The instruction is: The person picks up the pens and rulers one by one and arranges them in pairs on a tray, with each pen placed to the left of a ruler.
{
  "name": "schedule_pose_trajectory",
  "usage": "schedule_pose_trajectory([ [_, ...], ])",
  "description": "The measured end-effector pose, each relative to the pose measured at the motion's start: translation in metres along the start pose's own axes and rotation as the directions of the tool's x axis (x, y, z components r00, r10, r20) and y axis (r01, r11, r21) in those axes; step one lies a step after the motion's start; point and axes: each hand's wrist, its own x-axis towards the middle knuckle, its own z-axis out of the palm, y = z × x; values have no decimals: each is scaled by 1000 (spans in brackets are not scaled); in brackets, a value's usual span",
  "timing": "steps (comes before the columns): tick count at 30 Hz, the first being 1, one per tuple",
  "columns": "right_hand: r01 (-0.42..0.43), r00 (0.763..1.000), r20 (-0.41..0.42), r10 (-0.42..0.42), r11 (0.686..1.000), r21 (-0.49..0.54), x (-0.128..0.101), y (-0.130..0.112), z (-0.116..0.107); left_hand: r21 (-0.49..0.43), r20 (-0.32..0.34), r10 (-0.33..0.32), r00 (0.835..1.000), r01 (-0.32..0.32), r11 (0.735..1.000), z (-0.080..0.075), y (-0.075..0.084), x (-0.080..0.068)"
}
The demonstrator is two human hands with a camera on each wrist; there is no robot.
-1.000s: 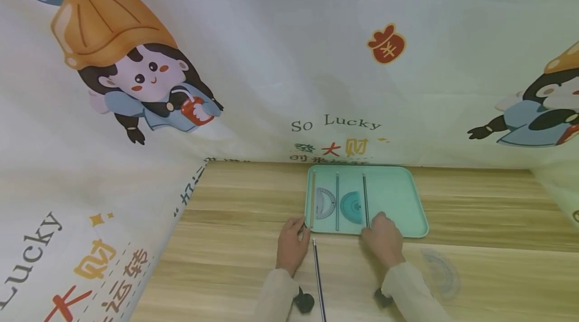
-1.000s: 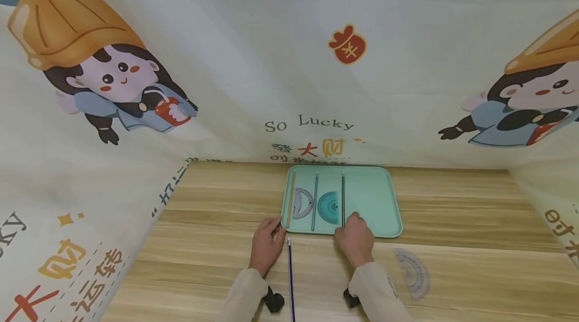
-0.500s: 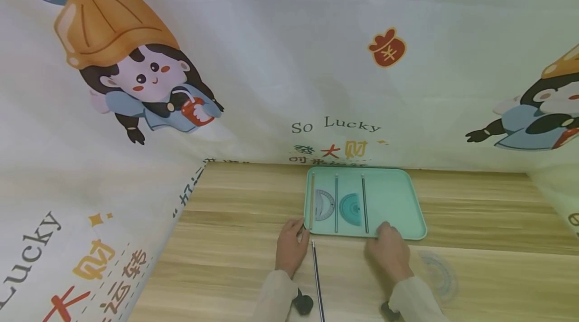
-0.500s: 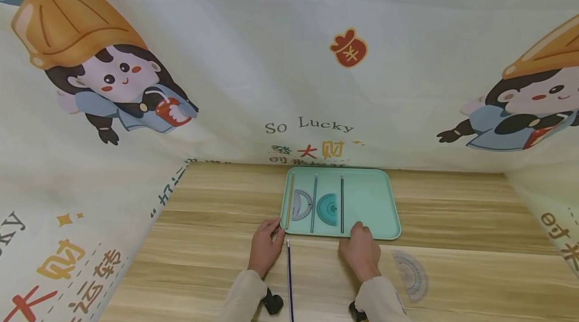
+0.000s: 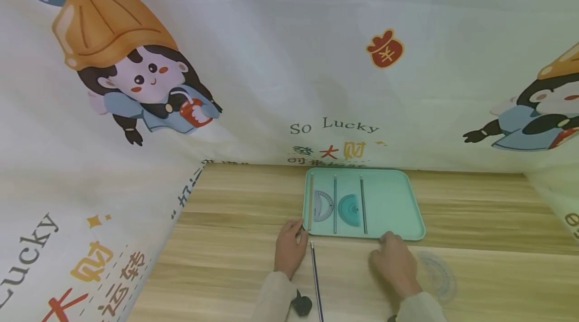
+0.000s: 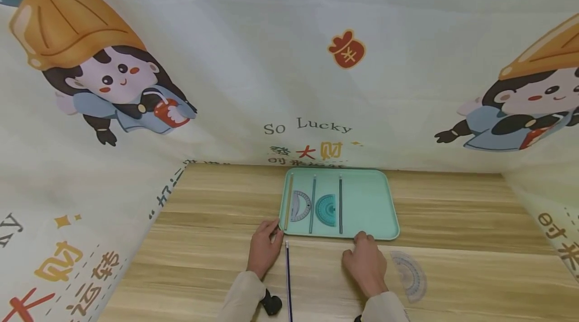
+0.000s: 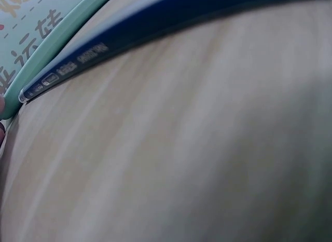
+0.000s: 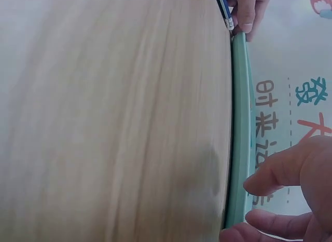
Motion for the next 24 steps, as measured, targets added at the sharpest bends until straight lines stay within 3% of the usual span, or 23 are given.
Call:
schedule_pose_trajectory([
  [24, 92, 993, -71, -95, 995, -42, -16, 32, -6, -9, 3, 0, 1000, 0, 1000, 2, -2, 1],
])
